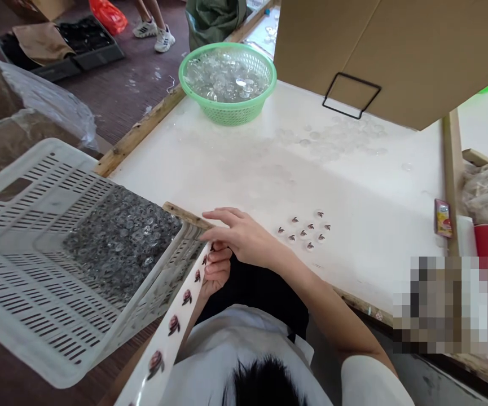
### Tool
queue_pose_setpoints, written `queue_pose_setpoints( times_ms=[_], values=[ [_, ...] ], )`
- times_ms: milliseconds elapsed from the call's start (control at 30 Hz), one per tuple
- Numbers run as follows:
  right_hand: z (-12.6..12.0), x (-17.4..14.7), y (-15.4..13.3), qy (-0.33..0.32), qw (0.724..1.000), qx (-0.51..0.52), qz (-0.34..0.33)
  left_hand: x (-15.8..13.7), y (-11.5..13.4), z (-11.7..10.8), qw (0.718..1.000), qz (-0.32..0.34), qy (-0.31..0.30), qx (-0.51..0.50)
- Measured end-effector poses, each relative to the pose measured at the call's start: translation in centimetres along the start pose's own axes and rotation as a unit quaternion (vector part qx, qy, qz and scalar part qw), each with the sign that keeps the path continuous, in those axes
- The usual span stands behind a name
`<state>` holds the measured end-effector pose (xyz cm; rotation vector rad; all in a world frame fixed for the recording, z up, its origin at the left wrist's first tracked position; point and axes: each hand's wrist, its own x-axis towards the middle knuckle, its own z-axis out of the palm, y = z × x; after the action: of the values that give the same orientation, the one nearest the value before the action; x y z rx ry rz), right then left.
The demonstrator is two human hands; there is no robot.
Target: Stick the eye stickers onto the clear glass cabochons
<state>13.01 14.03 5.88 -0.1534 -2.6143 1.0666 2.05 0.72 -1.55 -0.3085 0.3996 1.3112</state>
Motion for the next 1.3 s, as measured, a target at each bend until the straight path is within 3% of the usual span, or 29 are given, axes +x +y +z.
queue_pose_setpoints(
  times_ms=[100,200,367,433,533,600,733,900,1167,1233,1300],
  values=[
    [0.5,0.8,1.2,-0.05,0.996,0.074,-0.01,-0.1,-0.5,-0.6,0.999,-0.028,-0.02,0.018],
    [0.6,-0.1,1.8,-0.043,0.986,0.137,0.079,-0.4,-0.1,-1.0,0.987,-0.012,-0.054,0.151],
    [0.6,-1.8,1.7,-0.013,0.962,0.18,0.203,-1.6,1.9,0.5,0.894,0.192,0.032,0.404],
    [0.7,-2.0,1.6,-0.005,0.959,0.175,0.224,-1.9,2.3,1.2,0.866,0.235,0.051,0.438],
    [1.3,-2.2,1.7,0.041,0.955,0.151,0.253,-1.5,2.0,1.6,0.846,0.284,0.129,0.433],
    [1.7,-2.5,1.9,0.078,0.951,0.129,0.269,-1.1,1.5,1.3,0.839,0.307,0.17,0.416],
    [2.6,-3.3,2.0,0.12,0.952,0.068,0.273,-0.4,0.9,0.6,0.827,0.323,0.193,0.418],
    [3.3,-3.7,1.2,0.143,0.96,-0.071,0.231,-0.6,0.6,0.5,0.816,0.337,0.218,0.417],
    [3.8,-3.8,0.4,0.129,0.967,-0.053,0.211,-1.1,-0.3,-0.2,0.812,0.325,0.219,0.433],
    [3.2,-3.9,0.6,0.155,0.969,-0.036,0.19,-1.2,-0.2,-0.4,0.823,0.32,0.22,0.415],
    [1.9,-4.2,1.6,0.22,0.955,-0.021,0.197,-1.3,-0.1,-0.5,0.832,0.32,0.219,0.397]
  ],
)
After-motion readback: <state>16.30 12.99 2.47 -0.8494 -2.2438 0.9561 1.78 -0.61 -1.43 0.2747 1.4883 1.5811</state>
